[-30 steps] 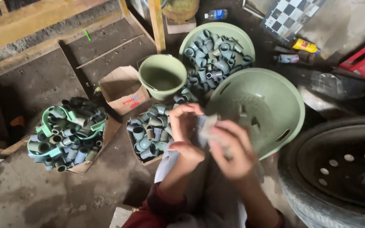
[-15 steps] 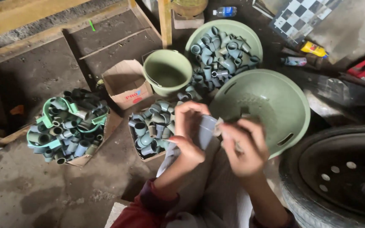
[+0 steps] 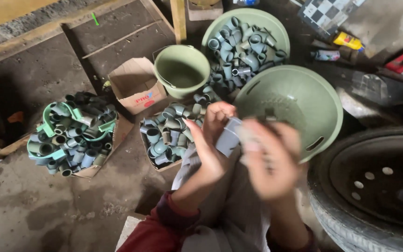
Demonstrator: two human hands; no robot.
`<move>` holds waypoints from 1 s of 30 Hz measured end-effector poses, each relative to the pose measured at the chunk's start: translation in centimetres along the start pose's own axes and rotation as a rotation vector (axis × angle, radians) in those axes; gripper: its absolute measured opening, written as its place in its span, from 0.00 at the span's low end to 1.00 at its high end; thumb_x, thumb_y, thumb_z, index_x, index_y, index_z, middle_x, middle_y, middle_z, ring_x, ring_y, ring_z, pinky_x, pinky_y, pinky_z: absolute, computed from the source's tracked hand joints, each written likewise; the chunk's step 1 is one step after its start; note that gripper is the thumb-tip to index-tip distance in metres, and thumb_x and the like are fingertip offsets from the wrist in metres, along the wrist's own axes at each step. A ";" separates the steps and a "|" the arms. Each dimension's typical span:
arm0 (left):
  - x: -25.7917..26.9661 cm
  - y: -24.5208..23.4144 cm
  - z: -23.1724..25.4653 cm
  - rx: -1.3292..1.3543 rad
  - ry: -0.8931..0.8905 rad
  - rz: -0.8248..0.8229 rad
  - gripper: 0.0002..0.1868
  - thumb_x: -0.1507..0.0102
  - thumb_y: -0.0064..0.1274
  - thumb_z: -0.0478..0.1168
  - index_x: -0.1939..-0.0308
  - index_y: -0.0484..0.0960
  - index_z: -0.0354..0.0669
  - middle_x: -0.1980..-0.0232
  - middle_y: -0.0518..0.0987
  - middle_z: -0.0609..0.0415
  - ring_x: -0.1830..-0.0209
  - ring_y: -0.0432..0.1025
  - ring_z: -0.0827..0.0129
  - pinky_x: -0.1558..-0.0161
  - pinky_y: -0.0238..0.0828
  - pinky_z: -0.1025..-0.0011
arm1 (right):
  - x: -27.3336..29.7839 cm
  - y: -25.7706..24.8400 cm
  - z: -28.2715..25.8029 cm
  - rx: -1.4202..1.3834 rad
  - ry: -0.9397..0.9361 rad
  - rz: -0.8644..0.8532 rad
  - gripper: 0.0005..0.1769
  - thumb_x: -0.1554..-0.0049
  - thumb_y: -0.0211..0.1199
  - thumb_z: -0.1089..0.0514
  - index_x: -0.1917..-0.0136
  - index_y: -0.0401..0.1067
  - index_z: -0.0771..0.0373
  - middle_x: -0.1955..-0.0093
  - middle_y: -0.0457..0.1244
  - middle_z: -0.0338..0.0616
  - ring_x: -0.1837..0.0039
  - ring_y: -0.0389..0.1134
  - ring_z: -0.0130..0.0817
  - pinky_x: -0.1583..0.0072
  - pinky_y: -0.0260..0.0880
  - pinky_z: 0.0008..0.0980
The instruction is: The person sits and repeatedly picks up small grey pipe fittings from a cardboard box, wipes each one with a cloth, and places it into a green basin. The process is repeated for several fittings throughout the clip.
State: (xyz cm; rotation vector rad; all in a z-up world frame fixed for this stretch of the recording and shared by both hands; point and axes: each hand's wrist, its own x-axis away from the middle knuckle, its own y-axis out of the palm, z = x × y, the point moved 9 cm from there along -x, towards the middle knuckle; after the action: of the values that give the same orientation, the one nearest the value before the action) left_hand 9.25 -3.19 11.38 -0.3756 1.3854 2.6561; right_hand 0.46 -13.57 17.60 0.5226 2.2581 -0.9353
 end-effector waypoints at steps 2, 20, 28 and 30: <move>-0.1 0.2 1.0 -0.102 0.031 0.023 0.39 0.32 0.19 0.72 0.55 0.73 0.43 0.61 0.71 0.56 0.62 0.64 0.72 0.57 0.58 0.73 | 1.6 2.0 -0.6 0.009 -0.034 -0.027 0.18 0.36 0.58 0.65 0.34 0.74 0.64 0.35 0.59 0.55 0.34 0.67 0.47 0.32 0.70 0.38; 1.0 -5.9 -6.7 0.186 -0.306 0.252 0.53 0.35 0.19 0.80 0.47 0.79 0.33 0.56 0.80 0.36 0.51 0.79 0.48 0.46 0.78 0.61 | 2.1 3.4 0.7 -0.141 -0.074 0.107 0.16 0.41 0.62 0.61 0.41 0.81 0.58 0.41 0.62 0.52 0.43 0.68 0.44 0.35 0.69 0.43; 0.9 -4.1 -4.1 0.364 -0.336 0.239 0.48 0.33 0.27 0.78 0.49 0.76 0.34 0.55 0.77 0.33 0.43 0.75 0.36 0.41 0.76 0.51 | 5.2 4.7 2.7 -0.191 -0.157 -0.020 0.16 0.45 0.65 0.60 0.46 0.85 0.48 0.45 0.65 0.47 0.49 0.71 0.38 0.42 0.74 0.37; 0.8 -4.3 -4.4 0.276 -0.407 0.249 0.49 0.34 0.24 0.81 0.51 0.78 0.36 0.56 0.80 0.33 0.46 0.78 0.40 0.42 0.77 0.54 | 4.0 4.0 4.5 -0.245 -0.072 -0.042 0.12 0.47 0.67 0.53 0.51 0.86 0.51 0.50 0.70 0.46 0.47 0.74 0.42 0.40 0.73 0.38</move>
State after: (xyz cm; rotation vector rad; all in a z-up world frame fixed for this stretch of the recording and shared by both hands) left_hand 10.11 -4.35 5.35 0.3682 1.7051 2.4675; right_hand 1.63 -13.71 10.42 0.3285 2.2846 -0.6726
